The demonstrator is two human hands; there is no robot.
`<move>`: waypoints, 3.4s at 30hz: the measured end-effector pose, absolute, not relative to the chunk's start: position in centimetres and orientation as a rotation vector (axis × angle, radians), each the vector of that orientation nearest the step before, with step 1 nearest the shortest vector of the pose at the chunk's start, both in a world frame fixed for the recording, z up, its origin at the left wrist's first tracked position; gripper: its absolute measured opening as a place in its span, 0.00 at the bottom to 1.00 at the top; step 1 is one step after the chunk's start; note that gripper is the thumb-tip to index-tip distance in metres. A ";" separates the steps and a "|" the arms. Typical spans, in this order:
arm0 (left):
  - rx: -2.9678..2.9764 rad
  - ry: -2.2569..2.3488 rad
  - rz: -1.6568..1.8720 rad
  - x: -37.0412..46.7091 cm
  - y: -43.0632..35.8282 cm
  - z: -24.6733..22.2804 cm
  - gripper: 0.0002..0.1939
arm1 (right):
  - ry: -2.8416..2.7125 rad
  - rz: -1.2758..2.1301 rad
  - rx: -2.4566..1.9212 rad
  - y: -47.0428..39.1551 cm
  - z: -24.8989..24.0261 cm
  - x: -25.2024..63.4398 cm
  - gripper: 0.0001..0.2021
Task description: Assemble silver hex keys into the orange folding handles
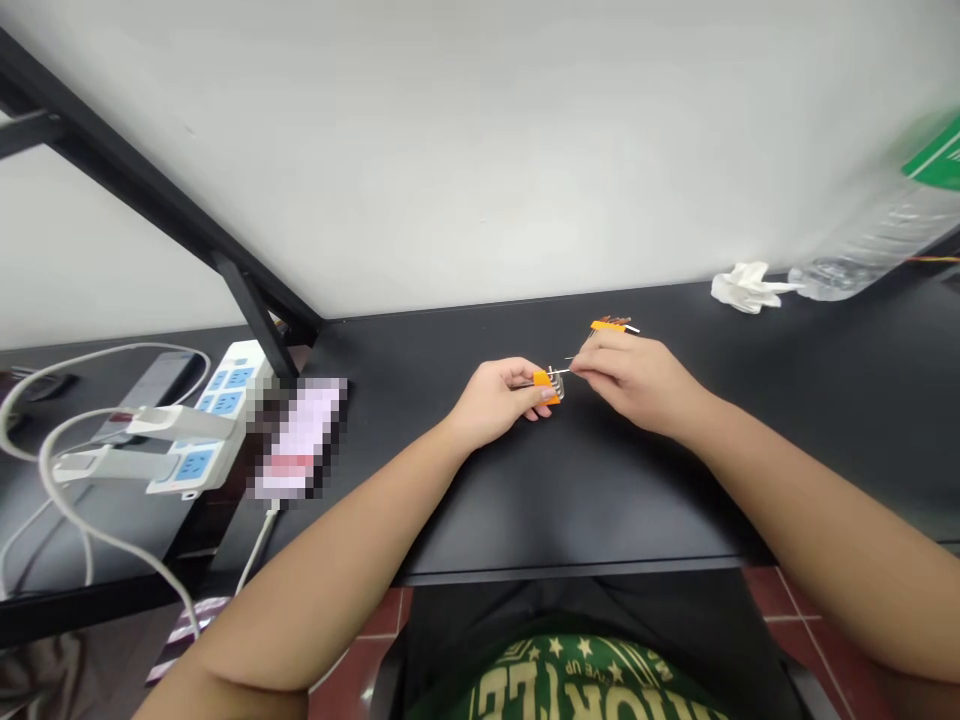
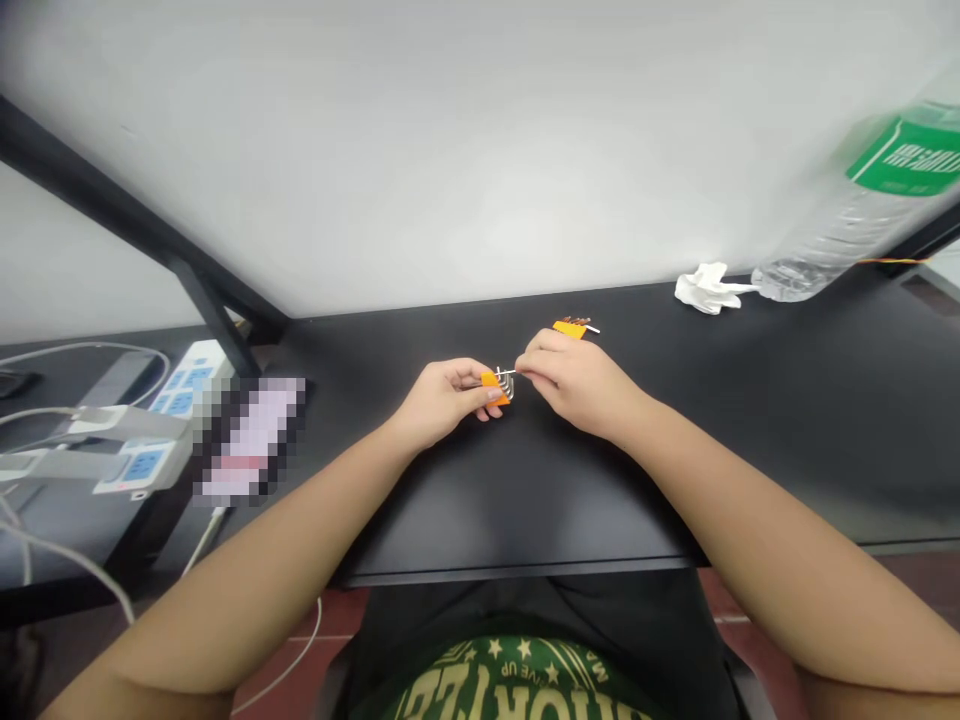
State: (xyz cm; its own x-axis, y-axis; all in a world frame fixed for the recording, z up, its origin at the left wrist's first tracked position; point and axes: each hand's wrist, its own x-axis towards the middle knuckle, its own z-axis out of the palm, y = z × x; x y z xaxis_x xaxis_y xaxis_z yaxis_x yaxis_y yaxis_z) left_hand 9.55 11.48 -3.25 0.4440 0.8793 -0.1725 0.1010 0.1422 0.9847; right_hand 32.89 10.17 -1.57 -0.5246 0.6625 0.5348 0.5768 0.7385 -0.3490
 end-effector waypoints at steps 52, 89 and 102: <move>1.309 0.850 0.557 9.2 11.4 -2.7 0.19 | -2.414 0.256 -0.651 8.5 -1.0 30.4 0.12; 1.331 0.949 0.716 9.4 11.3 -3.3 0.16 | -2.484 -0.072 -1.558 11.5 -3.4 34.1 0.08; 1.347 0.938 0.691 9.3 11.4 -3.1 0.14 | -2.341 0.388 -1.126 10.0 -0.7 32.7 0.05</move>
